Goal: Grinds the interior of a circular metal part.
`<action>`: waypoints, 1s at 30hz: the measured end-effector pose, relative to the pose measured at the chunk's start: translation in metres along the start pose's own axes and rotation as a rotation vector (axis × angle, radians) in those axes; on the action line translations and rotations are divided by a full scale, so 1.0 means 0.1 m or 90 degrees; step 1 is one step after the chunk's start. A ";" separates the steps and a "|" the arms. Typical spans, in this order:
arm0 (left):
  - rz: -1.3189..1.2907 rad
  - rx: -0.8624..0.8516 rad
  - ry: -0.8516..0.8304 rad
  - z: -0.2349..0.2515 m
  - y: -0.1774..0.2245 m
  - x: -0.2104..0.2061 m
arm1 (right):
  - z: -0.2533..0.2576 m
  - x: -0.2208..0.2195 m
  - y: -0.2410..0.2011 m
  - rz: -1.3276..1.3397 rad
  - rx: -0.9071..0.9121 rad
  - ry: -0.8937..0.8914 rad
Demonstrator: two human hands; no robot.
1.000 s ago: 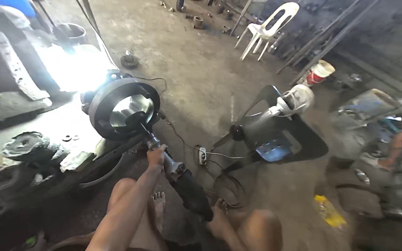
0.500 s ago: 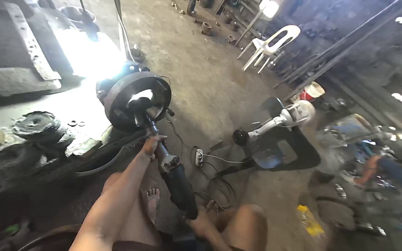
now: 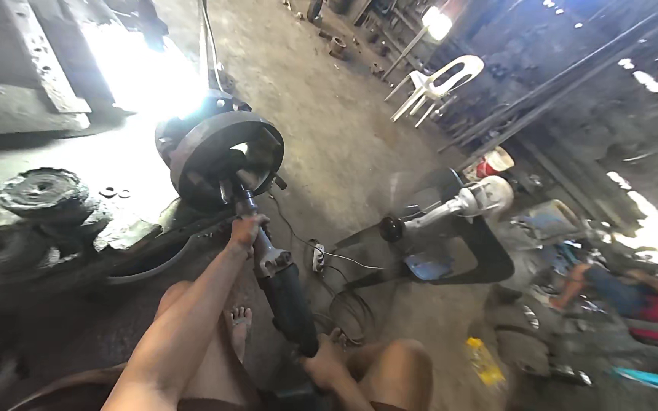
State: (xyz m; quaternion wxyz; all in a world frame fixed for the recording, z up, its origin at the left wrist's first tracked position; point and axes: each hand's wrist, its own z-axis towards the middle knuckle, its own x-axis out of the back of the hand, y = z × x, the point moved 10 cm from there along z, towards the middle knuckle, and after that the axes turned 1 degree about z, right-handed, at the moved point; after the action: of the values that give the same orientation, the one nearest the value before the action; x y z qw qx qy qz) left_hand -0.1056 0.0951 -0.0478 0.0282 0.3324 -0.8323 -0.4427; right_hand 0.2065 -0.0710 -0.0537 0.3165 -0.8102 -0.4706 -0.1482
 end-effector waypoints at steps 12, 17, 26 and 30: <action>0.004 0.057 -0.019 -0.23 -0.42 -0.01 | -0.25 -0.29 0.50 0.072 -0.027 0.007; 0.017 0.035 -0.010 -0.17 -0.31 0.04 | -0.21 -0.30 0.36 0.076 -0.022 0.002; 0.032 -0.012 -0.022 -0.02 0.00 0.08 | -0.10 -0.30 0.00 0.079 0.007 -0.022; 0.038 0.023 -0.031 -0.11 -0.25 0.06 | -0.26 -0.36 0.25 0.099 -0.021 -0.016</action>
State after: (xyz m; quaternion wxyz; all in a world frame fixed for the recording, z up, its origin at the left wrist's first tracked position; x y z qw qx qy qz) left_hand -0.0935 0.0741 -0.0614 0.0150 0.2968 -0.8501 -0.4348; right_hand 0.2111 -0.1206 -0.0629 0.3076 -0.8514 -0.4075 -0.1206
